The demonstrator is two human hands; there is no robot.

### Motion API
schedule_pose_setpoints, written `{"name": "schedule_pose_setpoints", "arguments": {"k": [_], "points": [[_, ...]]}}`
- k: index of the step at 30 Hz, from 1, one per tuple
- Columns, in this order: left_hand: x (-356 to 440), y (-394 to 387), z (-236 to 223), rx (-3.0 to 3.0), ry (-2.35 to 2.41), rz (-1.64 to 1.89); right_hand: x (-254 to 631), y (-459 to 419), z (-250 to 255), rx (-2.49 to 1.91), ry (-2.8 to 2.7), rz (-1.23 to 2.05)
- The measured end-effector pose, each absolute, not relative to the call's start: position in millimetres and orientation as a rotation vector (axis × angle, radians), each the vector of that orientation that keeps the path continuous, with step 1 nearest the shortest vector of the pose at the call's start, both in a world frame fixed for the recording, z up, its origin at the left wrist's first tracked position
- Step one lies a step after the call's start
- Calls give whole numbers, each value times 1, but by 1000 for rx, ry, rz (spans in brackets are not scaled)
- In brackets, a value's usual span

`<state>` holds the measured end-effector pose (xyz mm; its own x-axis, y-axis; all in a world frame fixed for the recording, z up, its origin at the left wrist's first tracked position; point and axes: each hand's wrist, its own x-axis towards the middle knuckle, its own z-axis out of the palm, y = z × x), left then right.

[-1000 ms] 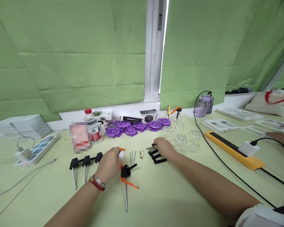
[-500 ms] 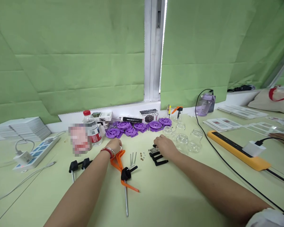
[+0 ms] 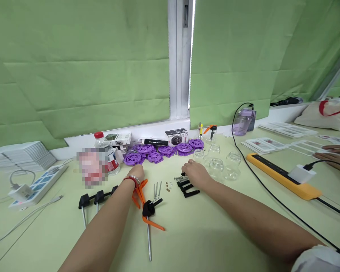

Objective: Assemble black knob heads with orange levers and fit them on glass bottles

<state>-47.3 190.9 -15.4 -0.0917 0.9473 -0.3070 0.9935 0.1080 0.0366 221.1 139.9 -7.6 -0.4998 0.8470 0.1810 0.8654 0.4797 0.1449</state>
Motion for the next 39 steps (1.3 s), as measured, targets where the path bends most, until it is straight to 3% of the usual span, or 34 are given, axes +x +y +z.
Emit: {"name": "schedule_pose_setpoints", "arguments": {"k": [20, 39], "points": [[-43, 190, -15, 1985, 2038, -108, 218, 129, -8, -1528, -2506, -127], [35, 187, -20, 2055, 1537, -13, 220, 123, -14, -1597, -2408, -56]]}}
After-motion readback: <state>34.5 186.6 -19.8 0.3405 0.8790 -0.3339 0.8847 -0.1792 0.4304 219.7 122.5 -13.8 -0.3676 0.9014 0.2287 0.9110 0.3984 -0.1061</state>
